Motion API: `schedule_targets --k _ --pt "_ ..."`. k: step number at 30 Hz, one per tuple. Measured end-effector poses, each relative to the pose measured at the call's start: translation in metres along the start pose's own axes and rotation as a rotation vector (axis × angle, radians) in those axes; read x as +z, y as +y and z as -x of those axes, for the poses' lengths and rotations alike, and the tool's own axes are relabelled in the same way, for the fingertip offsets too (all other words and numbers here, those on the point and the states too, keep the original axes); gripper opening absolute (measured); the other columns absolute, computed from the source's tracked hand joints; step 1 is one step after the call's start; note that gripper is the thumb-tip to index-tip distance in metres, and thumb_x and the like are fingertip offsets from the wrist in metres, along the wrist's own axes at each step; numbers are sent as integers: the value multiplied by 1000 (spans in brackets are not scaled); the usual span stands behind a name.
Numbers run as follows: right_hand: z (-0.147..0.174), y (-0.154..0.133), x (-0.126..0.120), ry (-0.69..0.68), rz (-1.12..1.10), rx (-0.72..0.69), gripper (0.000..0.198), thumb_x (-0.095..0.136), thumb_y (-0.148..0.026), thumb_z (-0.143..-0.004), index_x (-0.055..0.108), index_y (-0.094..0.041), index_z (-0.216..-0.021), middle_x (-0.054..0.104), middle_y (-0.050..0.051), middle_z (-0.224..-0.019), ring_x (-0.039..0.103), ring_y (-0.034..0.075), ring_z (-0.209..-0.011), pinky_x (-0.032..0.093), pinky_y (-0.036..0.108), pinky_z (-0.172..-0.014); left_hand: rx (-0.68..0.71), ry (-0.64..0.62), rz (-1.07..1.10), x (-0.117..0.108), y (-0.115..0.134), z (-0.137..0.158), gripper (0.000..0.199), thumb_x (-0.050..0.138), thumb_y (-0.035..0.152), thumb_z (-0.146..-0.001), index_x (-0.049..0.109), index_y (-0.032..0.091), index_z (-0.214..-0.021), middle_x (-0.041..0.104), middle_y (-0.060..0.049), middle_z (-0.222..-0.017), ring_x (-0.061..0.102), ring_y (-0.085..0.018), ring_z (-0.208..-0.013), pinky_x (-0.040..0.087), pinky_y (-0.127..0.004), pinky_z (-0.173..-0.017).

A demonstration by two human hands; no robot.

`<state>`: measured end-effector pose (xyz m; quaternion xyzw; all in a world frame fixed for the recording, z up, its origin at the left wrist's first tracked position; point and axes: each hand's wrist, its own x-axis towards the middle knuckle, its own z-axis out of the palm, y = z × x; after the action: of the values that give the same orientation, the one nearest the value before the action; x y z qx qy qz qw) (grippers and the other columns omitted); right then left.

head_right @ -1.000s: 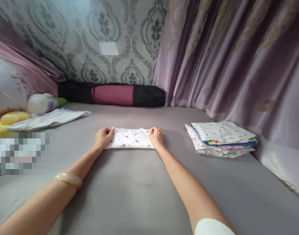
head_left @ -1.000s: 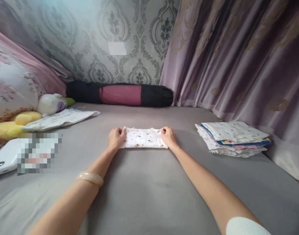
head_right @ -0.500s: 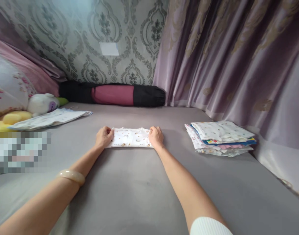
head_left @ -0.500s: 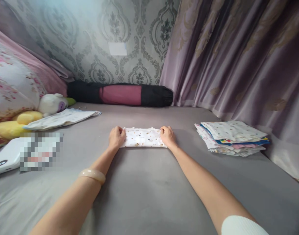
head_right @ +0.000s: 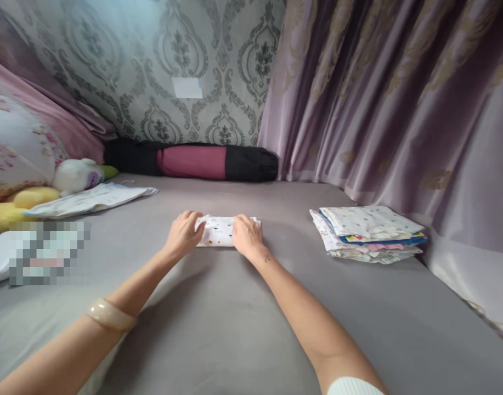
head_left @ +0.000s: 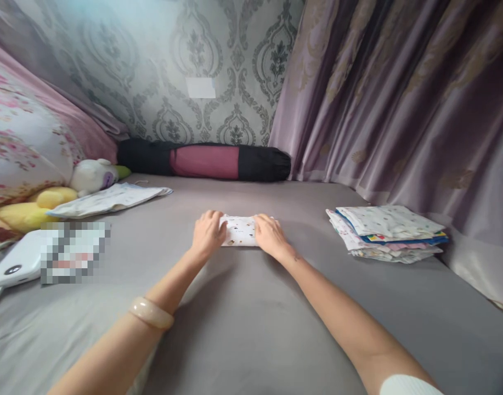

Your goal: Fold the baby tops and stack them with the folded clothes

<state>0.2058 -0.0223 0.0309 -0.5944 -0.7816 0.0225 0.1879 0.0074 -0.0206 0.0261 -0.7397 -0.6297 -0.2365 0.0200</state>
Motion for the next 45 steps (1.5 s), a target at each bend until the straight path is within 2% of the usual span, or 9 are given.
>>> schedule_targets --k 3,6,9,14,21,26,36,41,45 --pt "8 -17 11 -46 -31 -144 43 30 -21 -97 53 -13 -133 52 11 -139 43 21 -130 28 37 -111 238 -102 48 5 14 10 29 34 28 -95 57 19 -109 63 -10 -114 56 -24 -109 42 -38 -94" --pt "9 -24 21 -89 -45 -147 47 29 -22 -96 46 -11 -139 44 12 -146 34 21 -137 20 40 -115 288 -167 46 16 18 12 35 27 28 -98 55 18 -116 61 -11 -123 51 -23 -121 37 -41 -103" --pt "4 -22 25 -146 -52 -123 49 29 -22 -96 42 -10 -142 41 12 -149 31 20 -140 17 41 -117 259 -216 8 28 16 7 41 23 30 -99 51 18 -128 54 -11 -137 45 -22 -131 31 -41 -110" --pt "-2 -18 27 -202 -59 -95 52 28 -26 -96 38 -9 -145 36 12 -151 27 22 -142 15 44 -117 179 -284 -72 39 15 -1 46 23 32 -100 44 16 -137 46 -12 -146 39 -23 -136 29 -41 -112" --pt "-2 -16 31 -197 -64 -73 53 23 -29 -98 37 -12 -146 31 11 -154 22 21 -144 12 44 -118 194 -246 -110 34 16 -3 43 27 32 -98 51 18 -132 52 -12 -140 44 -27 -130 36 -45 -106" --pt "-4 -14 30 -186 -46 -18 54 23 -32 -98 35 -9 -147 28 13 -155 17 23 -145 11 42 -118 123 -233 -134 35 14 -1 50 23 37 -99 45 15 -138 44 -14 -146 37 -27 -138 31 -47 -111" --pt "-6 -6 34 -169 13 96 62 22 -37 -99 28 1 -148 24 19 -155 18 27 -145 10 42 -117 43 -271 -219 29 9 -2 59 21 40 -99 40 5 -142 41 -18 -148 35 -31 -139 24 -47 -115" --pt "-5 -2 31 -169 58 129 64 22 -40 -100 26 2 -148 24 20 -155 18 29 -144 10 43 -117 -25 -273 -199 30 0 -1 57 20 41 -99 40 11 -142 39 -15 -150 29 -31 -142 25 -51 -113" --pt "-4 1 29 -184 78 140 65 20 -42 -100 28 1 -148 24 19 -155 17 29 -145 10 43 -117 -28 -274 -198 29 -4 0 55 19 41 -98 41 14 -142 39 -15 -150 29 -29 -142 25 -51 -113"
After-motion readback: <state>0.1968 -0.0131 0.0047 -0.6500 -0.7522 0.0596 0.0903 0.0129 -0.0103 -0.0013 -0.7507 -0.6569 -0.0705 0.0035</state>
